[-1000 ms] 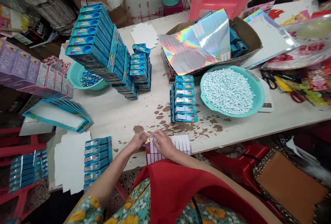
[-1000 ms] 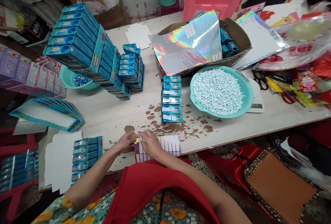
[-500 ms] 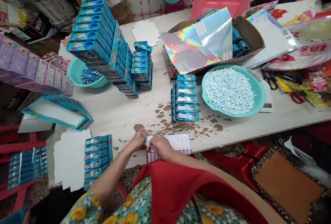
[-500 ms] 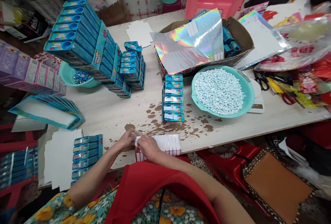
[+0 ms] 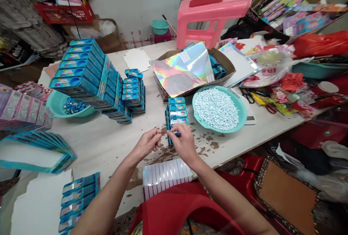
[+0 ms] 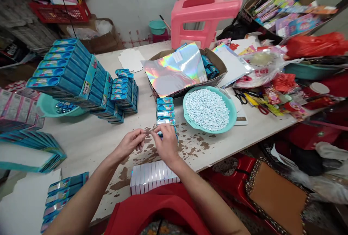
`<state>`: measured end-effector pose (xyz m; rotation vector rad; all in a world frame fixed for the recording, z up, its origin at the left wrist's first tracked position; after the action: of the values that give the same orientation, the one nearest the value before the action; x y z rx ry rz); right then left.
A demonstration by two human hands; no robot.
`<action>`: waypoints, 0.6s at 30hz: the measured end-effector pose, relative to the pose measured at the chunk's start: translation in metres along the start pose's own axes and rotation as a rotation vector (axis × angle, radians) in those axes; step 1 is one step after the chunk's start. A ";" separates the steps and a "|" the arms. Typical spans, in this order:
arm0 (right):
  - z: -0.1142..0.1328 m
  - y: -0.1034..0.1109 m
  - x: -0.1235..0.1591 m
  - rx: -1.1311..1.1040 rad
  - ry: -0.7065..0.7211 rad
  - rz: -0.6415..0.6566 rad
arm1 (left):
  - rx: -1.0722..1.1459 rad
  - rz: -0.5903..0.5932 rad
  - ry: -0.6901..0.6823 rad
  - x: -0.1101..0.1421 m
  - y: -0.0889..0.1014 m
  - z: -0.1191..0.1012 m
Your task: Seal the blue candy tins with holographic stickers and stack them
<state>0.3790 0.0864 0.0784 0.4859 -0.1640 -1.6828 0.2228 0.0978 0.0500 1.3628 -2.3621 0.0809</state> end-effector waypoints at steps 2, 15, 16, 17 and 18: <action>-0.011 0.009 -0.029 0.036 0.010 -0.102 | -0.046 -0.004 -0.078 -0.031 0.010 -0.023; -0.090 0.008 -0.107 0.055 -0.255 -0.275 | -0.108 -0.051 0.106 -0.150 0.021 -0.005; -0.094 0.010 -0.105 0.007 -0.278 -0.297 | -0.190 -0.119 0.125 -0.149 0.022 -0.001; -0.097 0.012 -0.103 -0.040 -0.294 -0.315 | -0.258 -0.199 0.128 -0.146 0.023 0.001; -0.099 0.013 -0.102 -0.075 -0.296 -0.323 | -0.296 -0.274 0.108 -0.142 0.022 0.001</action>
<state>0.4410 0.1994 0.0171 0.2110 -0.2473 -2.0665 0.2662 0.2255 -0.0009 1.4754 -1.9842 -0.2574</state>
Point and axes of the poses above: each hand's wrist, its own x-axis away from the middle knuckle, its own y-axis out of the back of the hand, z = x × y, the point moved 4 cm from there along -x, towards the middle knuckle, and after that the axes turned 11 degrees about -x, right-handed, at the moved point
